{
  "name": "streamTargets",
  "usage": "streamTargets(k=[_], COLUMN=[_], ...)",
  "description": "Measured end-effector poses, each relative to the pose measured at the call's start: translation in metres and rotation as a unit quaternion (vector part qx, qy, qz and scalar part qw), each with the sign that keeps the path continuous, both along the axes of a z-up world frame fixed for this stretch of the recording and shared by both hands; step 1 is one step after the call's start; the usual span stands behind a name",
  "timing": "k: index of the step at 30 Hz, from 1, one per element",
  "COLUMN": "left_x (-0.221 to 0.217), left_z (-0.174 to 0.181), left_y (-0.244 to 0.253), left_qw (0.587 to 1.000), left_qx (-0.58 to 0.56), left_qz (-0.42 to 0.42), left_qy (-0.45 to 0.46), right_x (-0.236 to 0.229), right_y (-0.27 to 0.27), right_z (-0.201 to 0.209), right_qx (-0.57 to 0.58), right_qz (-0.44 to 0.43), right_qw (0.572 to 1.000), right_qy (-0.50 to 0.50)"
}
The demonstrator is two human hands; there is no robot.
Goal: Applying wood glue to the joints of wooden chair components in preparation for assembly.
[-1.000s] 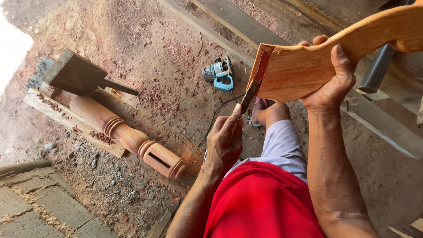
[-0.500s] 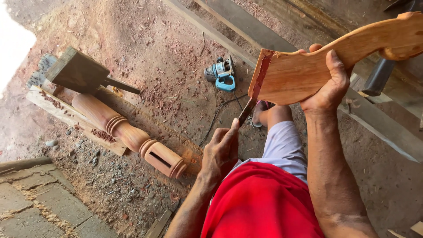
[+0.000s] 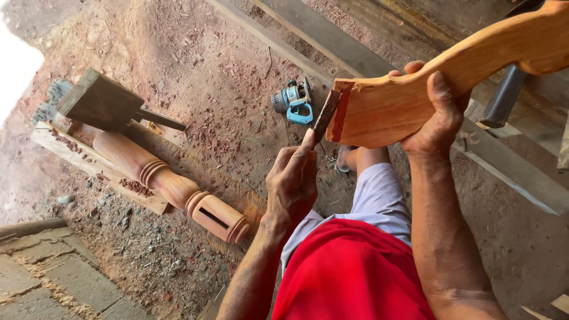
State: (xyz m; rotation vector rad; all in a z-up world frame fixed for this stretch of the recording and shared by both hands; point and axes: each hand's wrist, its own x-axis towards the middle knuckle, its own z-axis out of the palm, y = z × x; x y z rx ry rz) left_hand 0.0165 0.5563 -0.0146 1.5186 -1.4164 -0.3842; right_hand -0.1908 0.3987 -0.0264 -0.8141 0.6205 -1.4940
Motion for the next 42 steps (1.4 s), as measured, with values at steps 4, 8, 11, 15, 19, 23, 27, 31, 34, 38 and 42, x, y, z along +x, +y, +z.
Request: streamTargets(k=[4,8,11,15,19,23,27,31,34,38,42], left_x=[-0.003,-0.004,-0.004,-0.007,-0.008,-0.010,-0.012,-0.012,-0.012,-0.016,-0.017], left_z=[-0.003,-0.011,-0.014,-0.015,-0.021,-0.026,-0.030,-0.030,-0.030,-0.033,-0.032], left_y=[-0.004,-0.001,-0.001,-0.004,-0.007,-0.003,0.004,0.012,0.018,0.027,0.035], left_qw=[0.999,1.000,1.000,1.000,1.000,0.999,1.000,0.999,0.998,0.996,0.993], left_qx=[0.015,-0.009,-0.009,-0.014,-0.007,0.017,0.008,0.045,0.057,0.093,0.119], left_qz=[0.003,0.003,-0.006,-0.004,-0.003,-0.011,-0.005,-0.002,-0.005,0.001,-0.001], left_qy=[0.030,0.019,0.014,0.014,0.013,0.027,0.021,0.005,-0.003,0.002,0.013], right_x=[0.000,-0.001,0.001,0.002,0.002,0.008,0.009,0.009,0.012,0.012,0.012], right_y=[0.003,0.006,0.008,0.008,0.008,0.009,0.008,0.008,0.007,0.006,-0.001], right_z=[-0.004,-0.005,-0.002,-0.002,-0.008,-0.001,-0.002,-0.007,-0.007,-0.010,-0.013], right_qx=[-0.004,-0.008,-0.010,-0.002,-0.008,0.003,0.017,0.040,0.052,0.058,0.052], right_qz=[0.014,0.013,0.009,0.023,0.029,0.021,0.009,0.021,0.018,0.003,-0.003], right_qw=[1.000,1.000,1.000,1.000,1.000,1.000,1.000,0.999,0.998,0.998,0.998], right_qy=[-0.007,-0.007,0.005,0.007,-0.009,0.000,0.006,-0.003,-0.013,-0.003,-0.023])
